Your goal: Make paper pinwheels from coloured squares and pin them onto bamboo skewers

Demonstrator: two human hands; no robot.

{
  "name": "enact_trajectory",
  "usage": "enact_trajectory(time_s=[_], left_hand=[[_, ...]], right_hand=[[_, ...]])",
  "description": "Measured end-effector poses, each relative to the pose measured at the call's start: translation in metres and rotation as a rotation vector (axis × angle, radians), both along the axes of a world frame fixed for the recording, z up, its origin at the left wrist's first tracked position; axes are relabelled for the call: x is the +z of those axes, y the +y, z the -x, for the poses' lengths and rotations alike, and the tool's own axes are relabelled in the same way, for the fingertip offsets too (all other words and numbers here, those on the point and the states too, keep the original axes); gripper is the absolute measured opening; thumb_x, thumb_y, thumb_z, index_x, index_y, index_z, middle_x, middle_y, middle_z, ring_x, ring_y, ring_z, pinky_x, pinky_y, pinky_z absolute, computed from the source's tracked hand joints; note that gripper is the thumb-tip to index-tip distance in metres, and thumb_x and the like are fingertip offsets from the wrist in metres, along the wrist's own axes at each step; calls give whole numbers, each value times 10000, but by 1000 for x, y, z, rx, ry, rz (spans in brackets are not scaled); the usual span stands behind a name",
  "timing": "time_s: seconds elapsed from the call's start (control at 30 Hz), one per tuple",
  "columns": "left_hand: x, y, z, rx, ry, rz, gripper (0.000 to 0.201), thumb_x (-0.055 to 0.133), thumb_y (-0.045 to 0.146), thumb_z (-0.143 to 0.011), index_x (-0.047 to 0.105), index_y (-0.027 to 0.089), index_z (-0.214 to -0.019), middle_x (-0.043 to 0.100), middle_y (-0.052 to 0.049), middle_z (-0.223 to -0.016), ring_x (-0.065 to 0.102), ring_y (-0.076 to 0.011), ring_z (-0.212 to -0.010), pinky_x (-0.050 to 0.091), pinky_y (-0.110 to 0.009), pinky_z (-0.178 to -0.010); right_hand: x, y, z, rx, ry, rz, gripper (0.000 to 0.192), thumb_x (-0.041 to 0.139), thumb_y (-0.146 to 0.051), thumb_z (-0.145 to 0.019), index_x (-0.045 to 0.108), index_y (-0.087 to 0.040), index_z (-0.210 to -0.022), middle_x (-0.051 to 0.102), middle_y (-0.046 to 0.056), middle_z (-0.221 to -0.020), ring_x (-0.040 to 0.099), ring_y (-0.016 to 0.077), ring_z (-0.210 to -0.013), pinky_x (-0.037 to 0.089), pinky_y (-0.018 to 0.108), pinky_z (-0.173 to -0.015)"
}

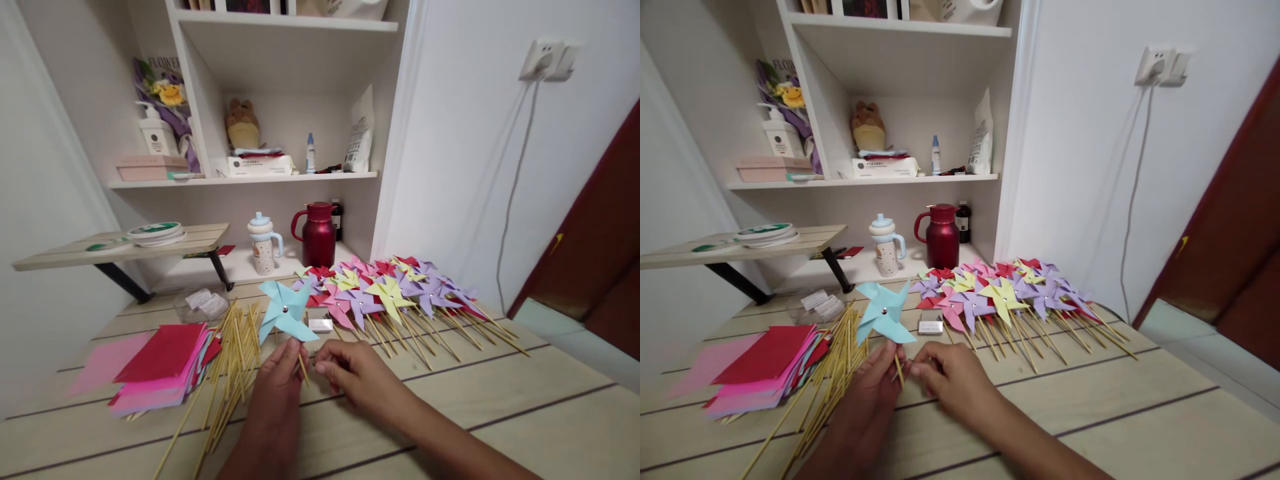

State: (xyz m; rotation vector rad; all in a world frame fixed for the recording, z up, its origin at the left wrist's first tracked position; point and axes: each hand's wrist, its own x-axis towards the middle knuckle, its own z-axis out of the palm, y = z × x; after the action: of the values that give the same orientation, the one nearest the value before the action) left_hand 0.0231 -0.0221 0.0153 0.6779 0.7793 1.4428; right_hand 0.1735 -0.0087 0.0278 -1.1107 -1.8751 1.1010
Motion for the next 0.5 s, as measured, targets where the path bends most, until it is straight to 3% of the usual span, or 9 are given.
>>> enact_trajectory(time_s=[0.13, 0.3, 0.5], left_hand=[[-3, -1, -4, -53, -58, -15, 243, 749, 374, -773, 636, 159, -761, 577, 20, -724, 540, -112, -684, 466, -246, -695], [-2, -6, -10, -169, -5, 4, 315, 685, 440, -818, 617, 151, -712, 581, 11, -655, 538, -114, -566, 474, -253, -569], [1, -5, -10, -121, -2, 23, 249, 736, 384, -779, 618, 166, -762, 611, 14, -682, 539, -114, -583, 475, -238, -564]], right_hand=[[-3, -2, 1, 90, 97, 134, 190, 540, -336, -901, 633, -177, -855, 573, -37, -604, 466, 80, -428, 372, 168, -391], [-8, -3, 9, 137, 157, 224, 140, 586, -302, -845, 599, -178, -780, 555, -52, -569, 453, 70, -410, 374, 154, -374], [-19, 2, 13, 78, 199, 244, 146, 624, -266, -810, 579, -178, -703, 560, -64, -552, 457, 56, -383, 353, 150, -368]])
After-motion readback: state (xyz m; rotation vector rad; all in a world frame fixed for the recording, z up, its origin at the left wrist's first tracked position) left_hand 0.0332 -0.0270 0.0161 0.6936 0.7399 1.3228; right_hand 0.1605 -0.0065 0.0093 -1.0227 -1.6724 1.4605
